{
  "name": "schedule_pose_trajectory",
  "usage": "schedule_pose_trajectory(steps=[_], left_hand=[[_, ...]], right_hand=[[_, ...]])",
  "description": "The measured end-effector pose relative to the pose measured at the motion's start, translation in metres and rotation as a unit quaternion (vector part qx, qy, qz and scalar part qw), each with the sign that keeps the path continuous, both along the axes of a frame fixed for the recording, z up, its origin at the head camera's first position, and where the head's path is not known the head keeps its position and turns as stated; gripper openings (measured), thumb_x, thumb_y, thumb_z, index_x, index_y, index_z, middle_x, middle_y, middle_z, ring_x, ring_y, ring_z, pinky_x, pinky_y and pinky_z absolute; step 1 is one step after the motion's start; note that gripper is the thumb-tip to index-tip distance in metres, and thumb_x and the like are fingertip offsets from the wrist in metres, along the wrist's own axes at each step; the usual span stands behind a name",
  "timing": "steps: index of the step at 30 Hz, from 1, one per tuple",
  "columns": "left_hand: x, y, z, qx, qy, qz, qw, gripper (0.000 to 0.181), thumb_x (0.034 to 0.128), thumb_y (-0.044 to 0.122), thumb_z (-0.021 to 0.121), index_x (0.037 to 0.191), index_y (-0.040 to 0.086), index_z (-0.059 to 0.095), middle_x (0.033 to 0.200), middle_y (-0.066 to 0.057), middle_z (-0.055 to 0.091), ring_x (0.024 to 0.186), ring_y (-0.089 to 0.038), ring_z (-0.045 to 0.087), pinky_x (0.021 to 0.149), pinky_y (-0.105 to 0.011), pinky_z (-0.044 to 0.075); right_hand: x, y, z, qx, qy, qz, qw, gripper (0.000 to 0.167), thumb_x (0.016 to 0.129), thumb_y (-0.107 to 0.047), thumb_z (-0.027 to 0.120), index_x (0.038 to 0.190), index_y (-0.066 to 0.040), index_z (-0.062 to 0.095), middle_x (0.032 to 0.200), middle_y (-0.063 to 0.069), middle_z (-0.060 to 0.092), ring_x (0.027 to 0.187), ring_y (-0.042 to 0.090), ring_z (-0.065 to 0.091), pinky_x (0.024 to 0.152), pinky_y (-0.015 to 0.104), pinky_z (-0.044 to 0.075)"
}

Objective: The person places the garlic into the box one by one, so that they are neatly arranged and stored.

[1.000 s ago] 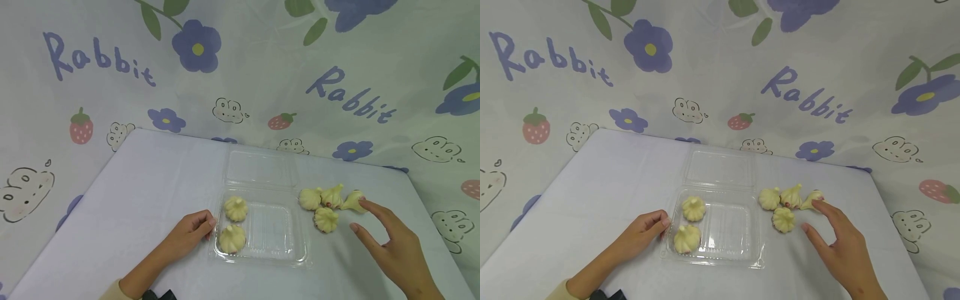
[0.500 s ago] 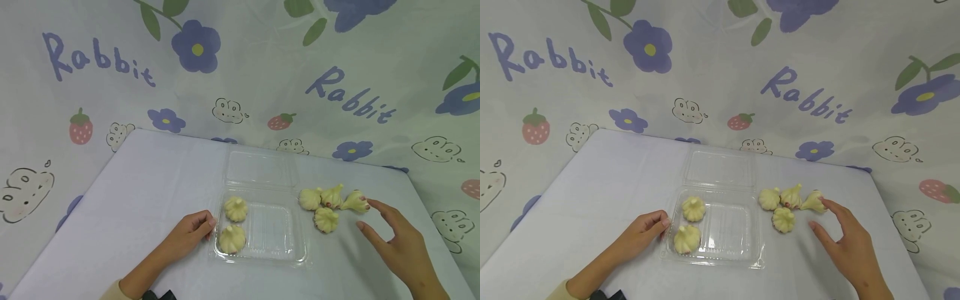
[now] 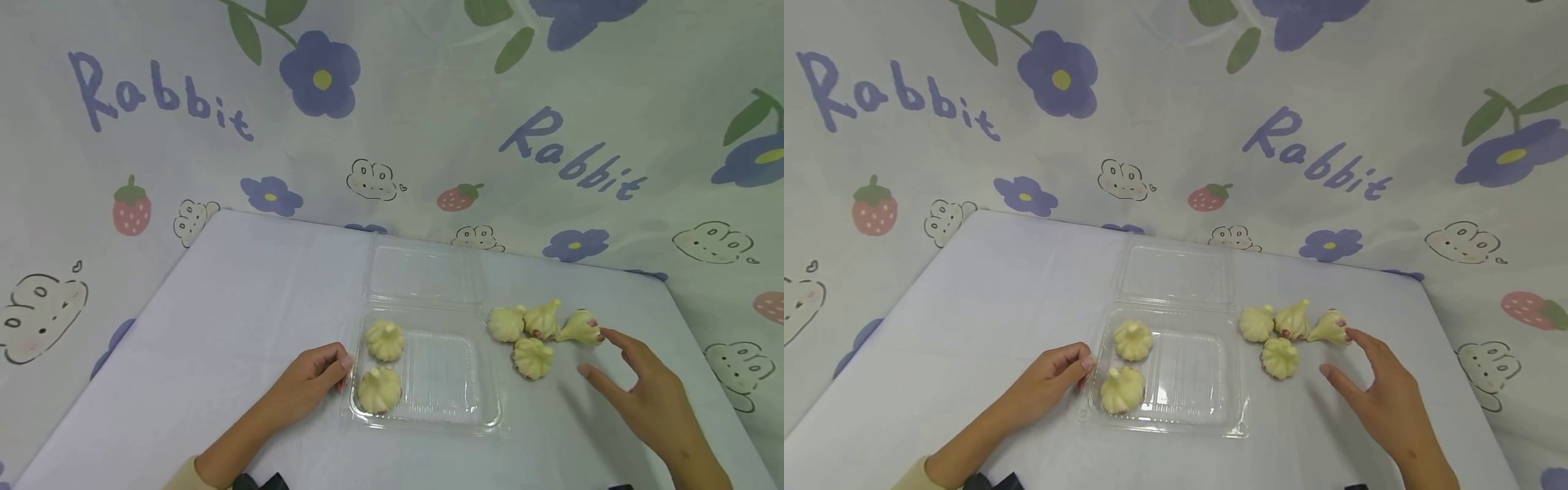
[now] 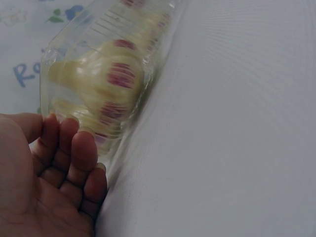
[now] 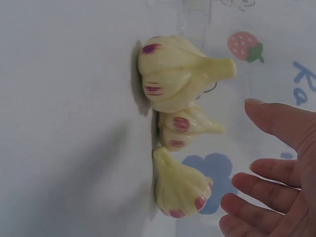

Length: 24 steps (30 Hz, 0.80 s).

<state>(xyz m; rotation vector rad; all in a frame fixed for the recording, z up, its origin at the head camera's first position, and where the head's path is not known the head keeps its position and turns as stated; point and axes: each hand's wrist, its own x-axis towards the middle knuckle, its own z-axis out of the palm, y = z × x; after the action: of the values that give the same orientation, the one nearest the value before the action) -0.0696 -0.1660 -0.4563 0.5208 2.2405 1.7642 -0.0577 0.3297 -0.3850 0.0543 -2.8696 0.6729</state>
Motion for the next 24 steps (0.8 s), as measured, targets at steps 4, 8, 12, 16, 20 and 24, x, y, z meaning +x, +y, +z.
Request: schedule_pose_trajectory(steps=[4, 8, 12, 16, 20, 24], left_hand=[[0.0, 0.0, 0.0, -0.002, 0.002, 0.001, 1.0, 0.027, 0.1115, 0.021, 0.053, 0.087, 0.011, 0.059, 0.077, -0.005, 0.061, 0.07, -0.022, 0.057, 0.067, -0.029, 0.049], [-0.001, 0.0, -0.001, 0.001, 0.003, -0.001, 1.0, 0.027, 0.1116, 0.02, 0.053, 0.088, 0.011, 0.059, 0.077, -0.005, 0.061, 0.071, -0.022, 0.058, 0.067, -0.03, 0.049], [-0.001, 0.0, -0.001, 0.005, 0.002, -0.003, 1.0, 0.027, 0.1117, 0.021, 0.052, 0.088, 0.011, 0.059, 0.078, -0.005, 0.061, 0.071, -0.023, 0.057, 0.066, -0.03, 0.049], [-0.001, 0.0, 0.0, 0.003, 0.001, -0.003, 1.0, 0.027, 0.1118, 0.021, 0.052, 0.088, 0.011, 0.059, 0.078, -0.006, 0.061, 0.071, -0.023, 0.057, 0.066, -0.029, 0.048], [0.0, 0.0, 0.001, 0.001, 0.001, -0.002, 1.0, 0.027, 0.1118, 0.021, 0.052, 0.088, 0.011, 0.059, 0.078, -0.007, 0.061, 0.071, -0.023, 0.057, 0.067, -0.029, 0.049], [0.001, 0.001, 0.001, 0.001, 0.0, 0.0, 1.0, 0.027, 0.1118, 0.021, 0.052, 0.088, 0.011, 0.059, 0.077, -0.008, 0.061, 0.071, -0.022, 0.057, 0.067, -0.029, 0.049]], right_hand=[[-0.002, 0.0, -0.005, -0.01, -0.001, 0.014, 0.9998, 0.072, 0.091, -0.029, 0.085, 0.15, -0.006, 0.051, 0.147, 0.026, 0.054, 0.125, 0.052, 0.055, 0.109, 0.025, 0.043], [-0.004, -0.002, -0.006, -0.012, 0.002, 0.031, 0.9995, 0.07, 0.09, -0.028, 0.086, 0.148, -0.005, 0.054, 0.145, 0.026, 0.056, 0.125, 0.051, 0.056, 0.092, -0.005, 0.024], [-0.005, -0.002, -0.008, -0.001, 0.002, 0.034, 0.9994, 0.07, 0.088, -0.028, 0.087, 0.146, -0.004, 0.055, 0.141, 0.027, 0.058, 0.122, 0.05, 0.058, 0.095, 0.0, 0.033], [-0.008, 0.0, -0.011, 0.008, 0.03, 0.038, 0.9988, 0.069, 0.086, -0.022, 0.089, 0.143, -0.002, 0.057, 0.14, 0.027, 0.059, 0.12, 0.049, 0.059, 0.098, 0.005, 0.037], [-0.01, 0.002, -0.012, 0.018, 0.044, 0.039, 0.9981, 0.071, 0.084, -0.019, 0.09, 0.144, -0.002, 0.056, 0.139, 0.026, 0.06, 0.12, 0.049, 0.058, 0.103, 0.028, 0.048], [-0.012, 0.002, -0.013, 0.025, 0.044, 0.044, 0.9977, 0.075, 0.084, -0.017, 0.09, 0.147, -0.001, 0.053, 0.134, 0.026, 0.059, 0.123, 0.051, 0.055, 0.092, 0.064, 0.045]])
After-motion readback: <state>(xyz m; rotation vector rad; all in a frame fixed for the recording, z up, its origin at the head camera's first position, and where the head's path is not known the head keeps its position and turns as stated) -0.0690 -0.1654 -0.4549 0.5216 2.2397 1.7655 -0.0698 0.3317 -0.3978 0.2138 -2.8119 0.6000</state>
